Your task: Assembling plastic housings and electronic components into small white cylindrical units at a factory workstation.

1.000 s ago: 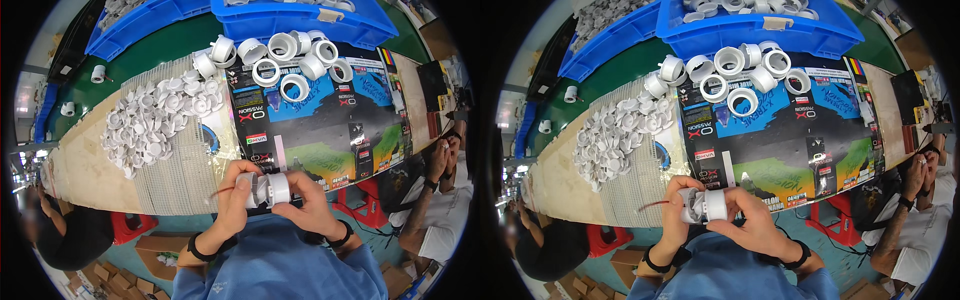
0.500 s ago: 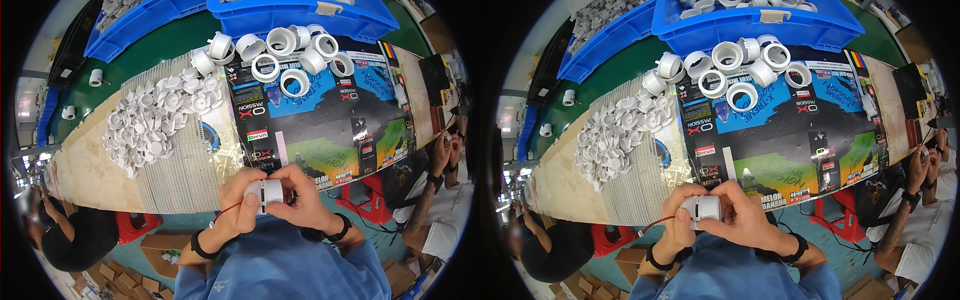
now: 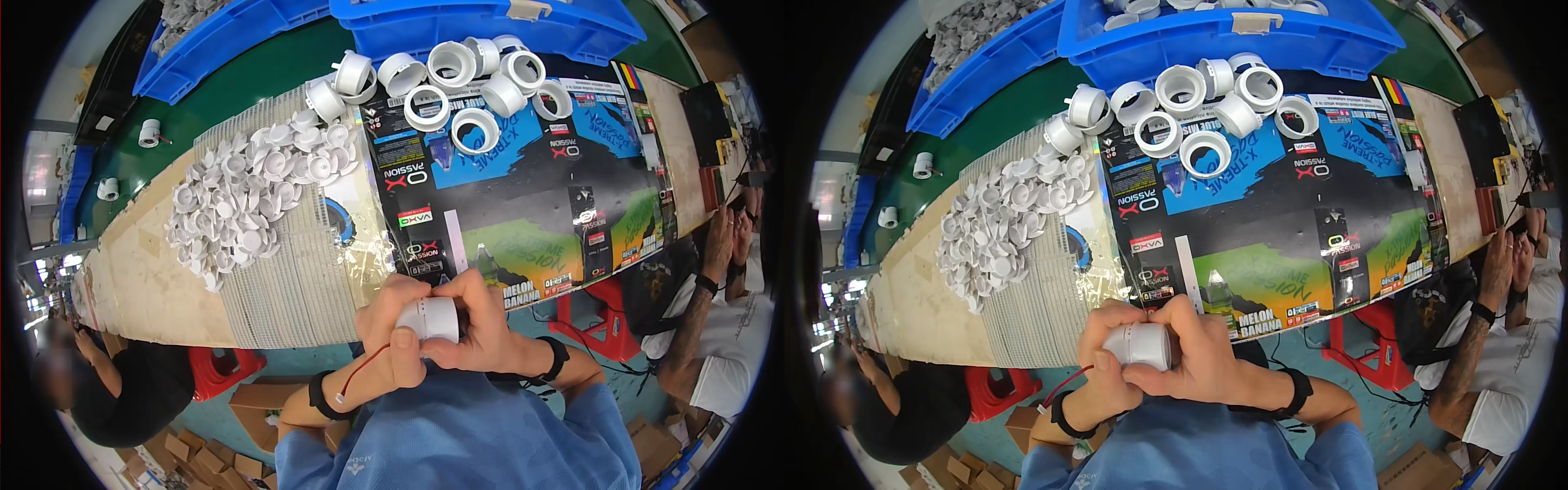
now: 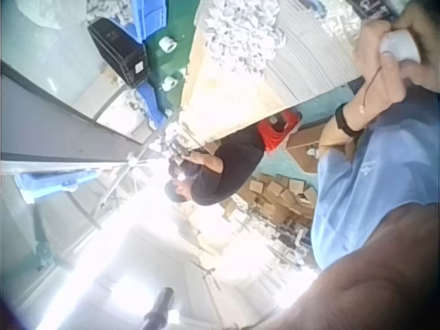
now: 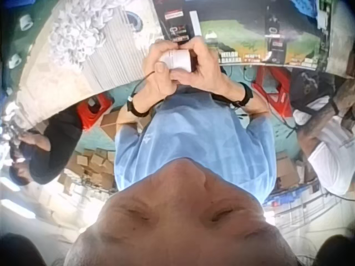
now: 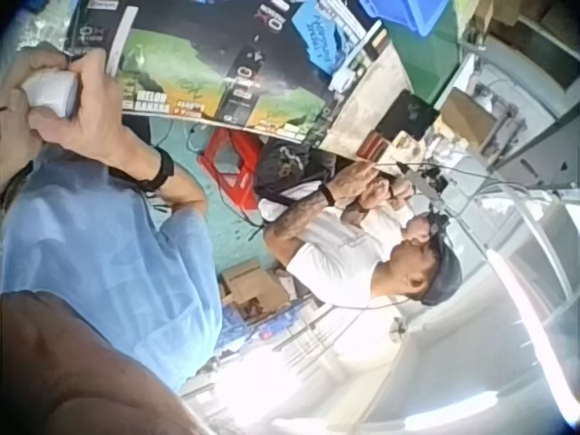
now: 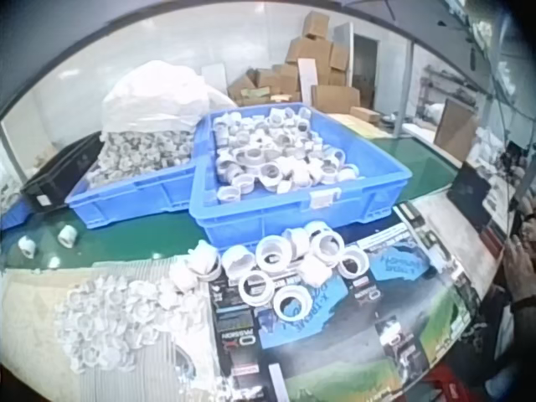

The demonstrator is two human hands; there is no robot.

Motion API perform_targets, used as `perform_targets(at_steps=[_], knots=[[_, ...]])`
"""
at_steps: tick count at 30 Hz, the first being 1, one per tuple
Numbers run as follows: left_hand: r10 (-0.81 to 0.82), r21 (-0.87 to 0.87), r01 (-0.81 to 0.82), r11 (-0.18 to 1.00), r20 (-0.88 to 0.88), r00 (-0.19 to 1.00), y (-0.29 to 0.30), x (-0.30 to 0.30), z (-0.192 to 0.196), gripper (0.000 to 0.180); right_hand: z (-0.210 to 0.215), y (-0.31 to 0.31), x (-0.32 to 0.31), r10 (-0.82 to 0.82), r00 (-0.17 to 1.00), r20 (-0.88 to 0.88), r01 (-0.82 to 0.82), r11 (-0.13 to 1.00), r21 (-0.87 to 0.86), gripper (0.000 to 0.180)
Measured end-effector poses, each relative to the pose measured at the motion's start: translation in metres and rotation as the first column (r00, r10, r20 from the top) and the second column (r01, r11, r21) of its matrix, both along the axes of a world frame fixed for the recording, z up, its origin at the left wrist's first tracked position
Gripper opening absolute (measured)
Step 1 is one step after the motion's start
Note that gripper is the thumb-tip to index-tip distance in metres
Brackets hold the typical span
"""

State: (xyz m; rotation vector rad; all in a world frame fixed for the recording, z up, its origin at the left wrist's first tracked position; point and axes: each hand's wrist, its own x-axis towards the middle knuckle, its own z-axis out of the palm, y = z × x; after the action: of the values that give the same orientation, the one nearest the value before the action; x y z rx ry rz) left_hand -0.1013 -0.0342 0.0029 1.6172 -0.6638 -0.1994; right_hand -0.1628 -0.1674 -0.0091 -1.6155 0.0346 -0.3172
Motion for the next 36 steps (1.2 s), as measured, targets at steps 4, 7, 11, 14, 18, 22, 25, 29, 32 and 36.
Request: perform_targets(at_steps=[4, 7, 11, 14, 18, 22, 25, 29, 32, 36], knots=[[0.001, 0.015, -0.001, 1.0, -0.004, 1.0, 0.003, 0.0, -0.001, 0.046, 0.0, -0.002, 0.001, 0.035, 0.999, -0.009, -0.035, 0.999, -0.01, 0.057], [-0.005, -0.007, 0.004, 1.0, -0.167, 0.986, 0.007, 0.005, -0.003, 0.047, 0.01, 0.001, 0.003, 0.144, 0.96, -0.242, -0.106, 0.981, 0.165, 0.063], [0.223, -0.103, -0.372, 0.922, -0.644, 0.732, -0.016, 0.006, 0.016, 0.051, 0.013, 0.005, 0.006, -0.037, 0.999, 0.001, 0.034, 0.915, -0.403, 0.077], [0.189, -0.146, -0.402, 0.904, -0.706, 0.683, -0.023, -0.004, 0.024, 0.057, 0.019, 0.003, 0.01, -0.181, 0.961, 0.208, 0.267, 0.801, -0.536, 0.066], [0.314, -0.268, -0.497, 0.825, -0.515, 0.797, -0.035, -0.014, 0.038, 0.077, 0.022, -0.003, 0.008, -0.116, 0.961, 0.251, 0.2, 0.919, -0.339, 0.062], [0.097, -0.196, -0.093, 0.976, 0.01, 0.995, -0.001, 0.011, 0.017, 0.08, 0.025, 0.001, -0.003, -0.036, 0.988, 0.149, 0.084, 0.941, -0.329, 0.063], [0.107, -0.201, -0.112, 0.973, -0.036, 0.994, 0.0, 0.012, 0.017, 0.075, 0.02, 0.008, -0.004, -0.072, 0.982, 0.176, 0.128, 0.937, -0.325, 0.062], [0.19, -0.186, -0.194, 0.963, -0.039, 0.981, -0.001, 0.008, 0.015, 0.071, 0.018, 0.012, -0.003, -0.089, 0.974, 0.206, 0.156, 0.929, -0.335, 0.06], [0.19, -0.193, -0.19, 0.963, -0.023, 0.982, -0.004, 0.008, 0.015, 0.067, 0.019, 0.01, 0.0, -0.082, 0.967, 0.24, 0.168, 0.915, -0.366, 0.058], [0.197, -0.195, -0.201, 0.96, -0.042, 0.98, -0.006, 0.01, 0.014, 0.062, 0.021, 0.005, 0.003, -0.068, 0.968, 0.242, 0.155, 0.92, -0.361, 0.057]])
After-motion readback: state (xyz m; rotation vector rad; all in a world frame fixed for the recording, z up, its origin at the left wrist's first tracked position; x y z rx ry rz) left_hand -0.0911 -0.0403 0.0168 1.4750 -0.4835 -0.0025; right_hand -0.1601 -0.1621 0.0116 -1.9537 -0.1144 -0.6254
